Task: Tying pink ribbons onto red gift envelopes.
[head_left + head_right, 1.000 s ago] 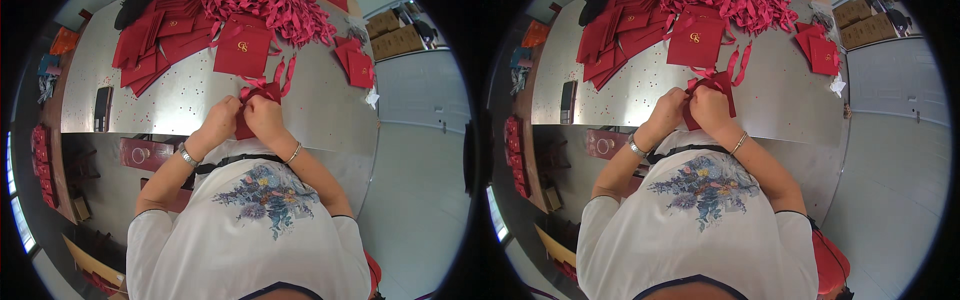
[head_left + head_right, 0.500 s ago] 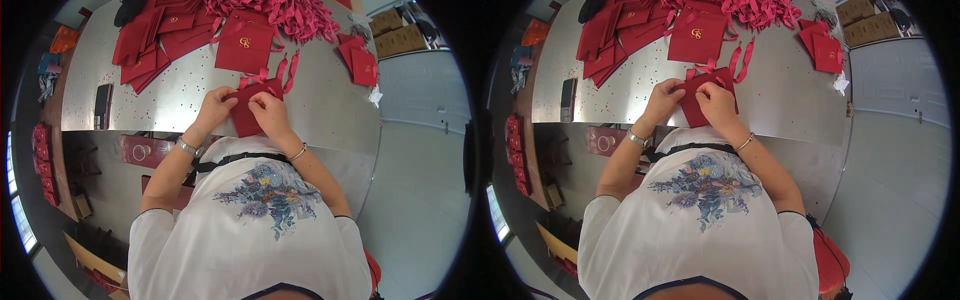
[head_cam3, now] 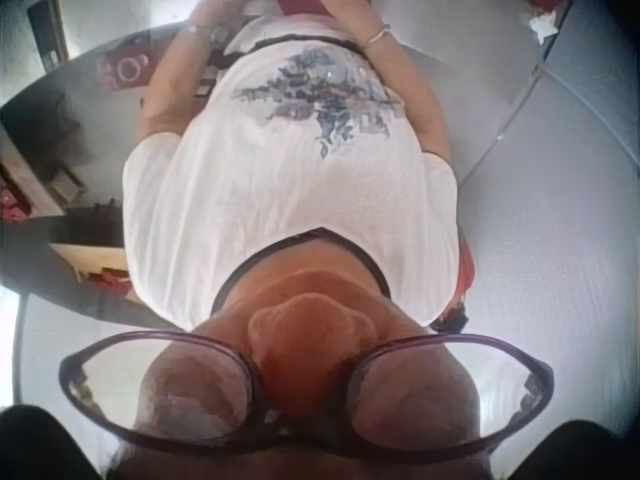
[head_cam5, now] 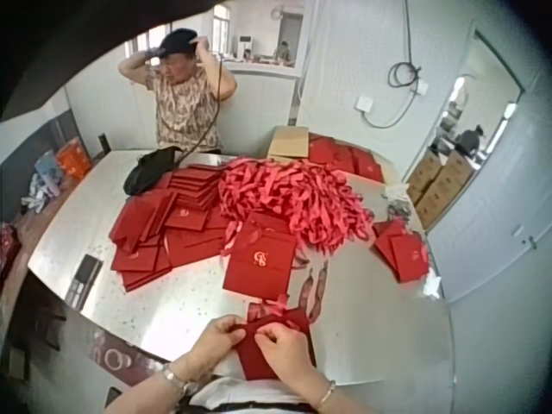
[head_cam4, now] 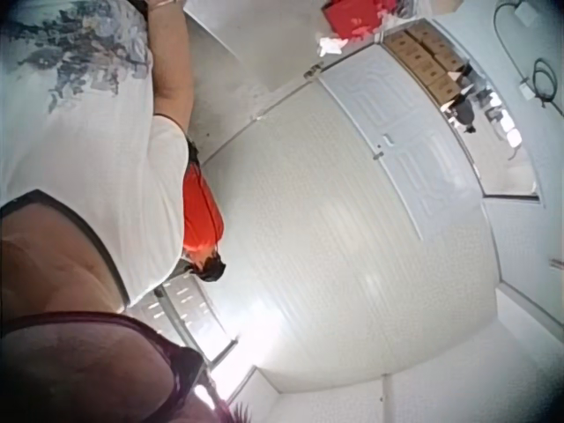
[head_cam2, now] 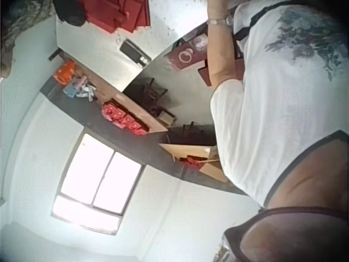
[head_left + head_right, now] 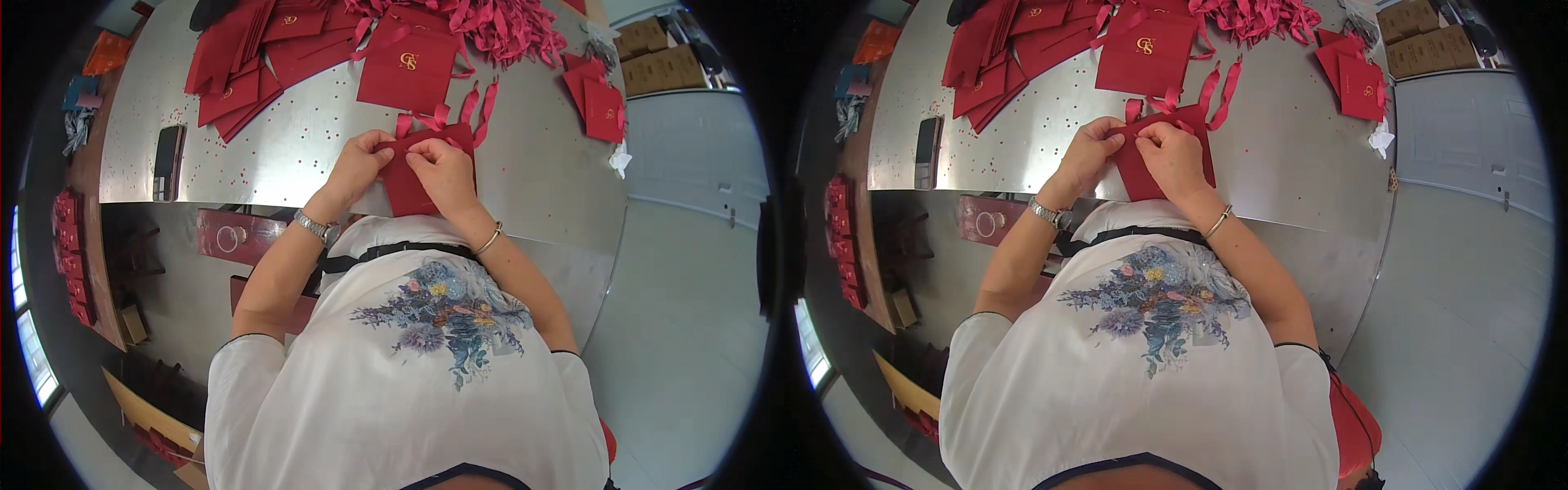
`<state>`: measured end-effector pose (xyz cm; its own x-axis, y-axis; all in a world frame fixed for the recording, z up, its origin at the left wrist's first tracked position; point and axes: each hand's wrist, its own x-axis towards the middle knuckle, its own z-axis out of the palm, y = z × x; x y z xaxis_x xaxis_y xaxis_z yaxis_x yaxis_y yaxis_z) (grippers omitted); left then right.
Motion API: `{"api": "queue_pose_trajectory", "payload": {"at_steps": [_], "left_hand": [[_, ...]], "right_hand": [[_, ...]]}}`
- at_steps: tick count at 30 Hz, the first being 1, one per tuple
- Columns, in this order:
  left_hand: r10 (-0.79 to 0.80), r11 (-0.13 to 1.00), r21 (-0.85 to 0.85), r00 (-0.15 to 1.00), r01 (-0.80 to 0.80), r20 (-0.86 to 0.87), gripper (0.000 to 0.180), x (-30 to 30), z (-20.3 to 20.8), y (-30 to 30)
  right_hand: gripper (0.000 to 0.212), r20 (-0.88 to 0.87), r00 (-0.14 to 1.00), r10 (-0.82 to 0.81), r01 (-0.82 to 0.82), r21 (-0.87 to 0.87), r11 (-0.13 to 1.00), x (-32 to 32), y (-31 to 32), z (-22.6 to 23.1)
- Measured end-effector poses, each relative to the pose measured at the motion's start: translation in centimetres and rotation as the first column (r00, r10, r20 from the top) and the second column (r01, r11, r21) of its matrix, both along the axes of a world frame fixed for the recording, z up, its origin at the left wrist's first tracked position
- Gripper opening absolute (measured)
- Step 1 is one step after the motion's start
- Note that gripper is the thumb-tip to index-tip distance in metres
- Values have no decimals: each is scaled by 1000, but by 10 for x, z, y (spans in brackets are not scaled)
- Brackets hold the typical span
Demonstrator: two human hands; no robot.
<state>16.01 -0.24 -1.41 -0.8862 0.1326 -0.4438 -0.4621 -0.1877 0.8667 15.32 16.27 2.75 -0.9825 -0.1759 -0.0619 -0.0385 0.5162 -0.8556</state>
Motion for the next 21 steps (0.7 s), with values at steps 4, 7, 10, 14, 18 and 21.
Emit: {"api": "queue_pose_trajectory", "payload": {"at_steps": [4, 7, 10, 14, 18, 21], "left_hand": [[14, 1000, -19, 1000, -14, -5, 14, 1, 3, 0], [2, 997, -82, 1000, -4, -27, 14, 1, 7, 1], [-27, 991, -136, 997, 17, -76, 12, 3, 9, 2], [-128, 861, -498, 906, -100, -403, 13, 9, 14, 8], [-265, 755, -636, 813, -159, -519, 8, 5, 28, 8], [-341, 690, -704, 782, -168, -522, 10, 4, 22, 8]], "right_hand": [[15, 8, 1000, 12, -12, 20, 1000, -2, -2, 1], [14, -38, 999, 27, -26, 28, 999, -3, -5, -2], [11, -109, 994, 28, -14, 128, 992, -5, -8, 0], [10, -174, 985, 19, 19, 216, 976, -8, -14, 2], [11, -224, 971, 84, -13, 304, 953, -9, -14, -4], [14, -272, 948, 167, -56, 373, 926, -8, -13, -7]]}}
